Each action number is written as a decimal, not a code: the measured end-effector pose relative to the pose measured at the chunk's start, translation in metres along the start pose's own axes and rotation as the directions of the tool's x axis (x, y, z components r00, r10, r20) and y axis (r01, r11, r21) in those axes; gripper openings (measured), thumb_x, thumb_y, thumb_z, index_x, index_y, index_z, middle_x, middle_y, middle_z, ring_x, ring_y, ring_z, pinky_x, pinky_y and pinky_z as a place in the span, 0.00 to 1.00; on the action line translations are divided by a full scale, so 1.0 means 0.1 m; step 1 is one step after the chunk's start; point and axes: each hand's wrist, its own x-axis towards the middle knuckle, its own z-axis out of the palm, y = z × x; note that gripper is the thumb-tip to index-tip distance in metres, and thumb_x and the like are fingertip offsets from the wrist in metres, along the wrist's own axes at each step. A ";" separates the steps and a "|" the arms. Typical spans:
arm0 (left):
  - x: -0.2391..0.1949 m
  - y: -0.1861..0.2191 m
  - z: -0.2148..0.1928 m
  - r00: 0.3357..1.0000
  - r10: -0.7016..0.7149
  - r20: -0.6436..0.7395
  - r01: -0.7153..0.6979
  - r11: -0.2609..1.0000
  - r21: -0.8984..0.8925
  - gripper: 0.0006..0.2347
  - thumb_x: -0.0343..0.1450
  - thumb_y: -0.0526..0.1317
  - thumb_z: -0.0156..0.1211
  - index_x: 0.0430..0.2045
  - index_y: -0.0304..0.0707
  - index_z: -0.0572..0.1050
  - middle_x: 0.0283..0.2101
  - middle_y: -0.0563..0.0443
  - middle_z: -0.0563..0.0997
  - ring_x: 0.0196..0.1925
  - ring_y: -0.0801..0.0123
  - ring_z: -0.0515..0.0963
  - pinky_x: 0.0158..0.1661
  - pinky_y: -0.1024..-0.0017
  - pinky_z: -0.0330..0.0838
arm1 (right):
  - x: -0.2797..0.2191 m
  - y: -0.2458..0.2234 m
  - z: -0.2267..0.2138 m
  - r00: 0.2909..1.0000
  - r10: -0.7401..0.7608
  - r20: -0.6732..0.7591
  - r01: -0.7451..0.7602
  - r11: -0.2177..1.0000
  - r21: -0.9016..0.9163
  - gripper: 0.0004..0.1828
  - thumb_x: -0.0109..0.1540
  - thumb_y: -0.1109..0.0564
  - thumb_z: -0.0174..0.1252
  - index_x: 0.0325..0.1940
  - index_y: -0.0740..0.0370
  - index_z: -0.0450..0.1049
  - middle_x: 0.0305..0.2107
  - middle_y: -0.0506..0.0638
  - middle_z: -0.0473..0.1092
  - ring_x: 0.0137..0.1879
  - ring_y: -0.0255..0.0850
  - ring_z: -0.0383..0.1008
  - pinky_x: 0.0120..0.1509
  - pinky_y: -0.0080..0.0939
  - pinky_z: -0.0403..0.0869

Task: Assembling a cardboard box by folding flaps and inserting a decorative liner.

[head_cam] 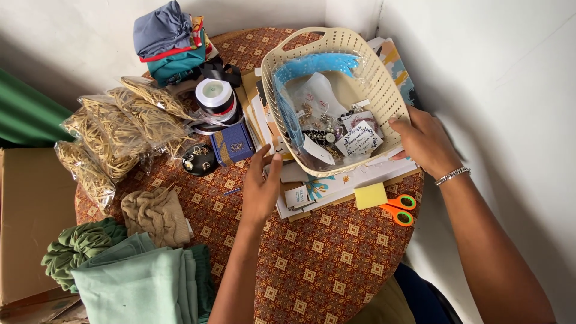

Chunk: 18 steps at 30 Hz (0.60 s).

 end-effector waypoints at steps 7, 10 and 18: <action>0.43 -0.32 0.06 0.991 0.109 -0.073 -0.095 0.980 0.177 0.24 0.72 0.48 0.60 0.61 0.37 0.72 0.37 0.44 0.86 0.47 0.54 0.84 0.50 0.49 0.73 | 0.13 0.19 0.00 0.999 0.033 -0.015 -0.031 0.996 0.086 0.18 0.66 0.57 0.51 0.48 0.80 0.74 0.40 0.80 0.71 0.40 0.69 0.77 0.33 0.64 0.80; 0.49 -0.26 0.09 0.990 0.118 -0.080 -0.103 0.979 0.175 0.23 0.72 0.42 0.60 0.59 0.25 0.72 0.33 0.37 0.85 0.42 0.48 0.83 0.46 0.50 0.73 | 0.15 0.17 0.01 0.999 0.038 -0.036 -0.032 0.987 0.158 0.22 0.66 0.56 0.51 0.53 0.83 0.71 0.44 0.83 0.67 0.50 0.72 0.74 0.39 0.63 0.81; 0.62 -0.37 0.13 0.993 0.042 -0.107 -0.024 0.986 0.165 0.18 0.70 0.47 0.63 0.48 0.35 0.81 0.33 0.43 0.86 0.41 0.52 0.85 0.45 0.53 0.75 | 0.40 0.52 -0.12 0.999 -0.029 -0.031 0.031 0.999 0.041 0.18 0.64 0.58 0.52 0.48 0.80 0.73 0.38 0.78 0.71 0.45 0.70 0.76 0.39 0.64 0.79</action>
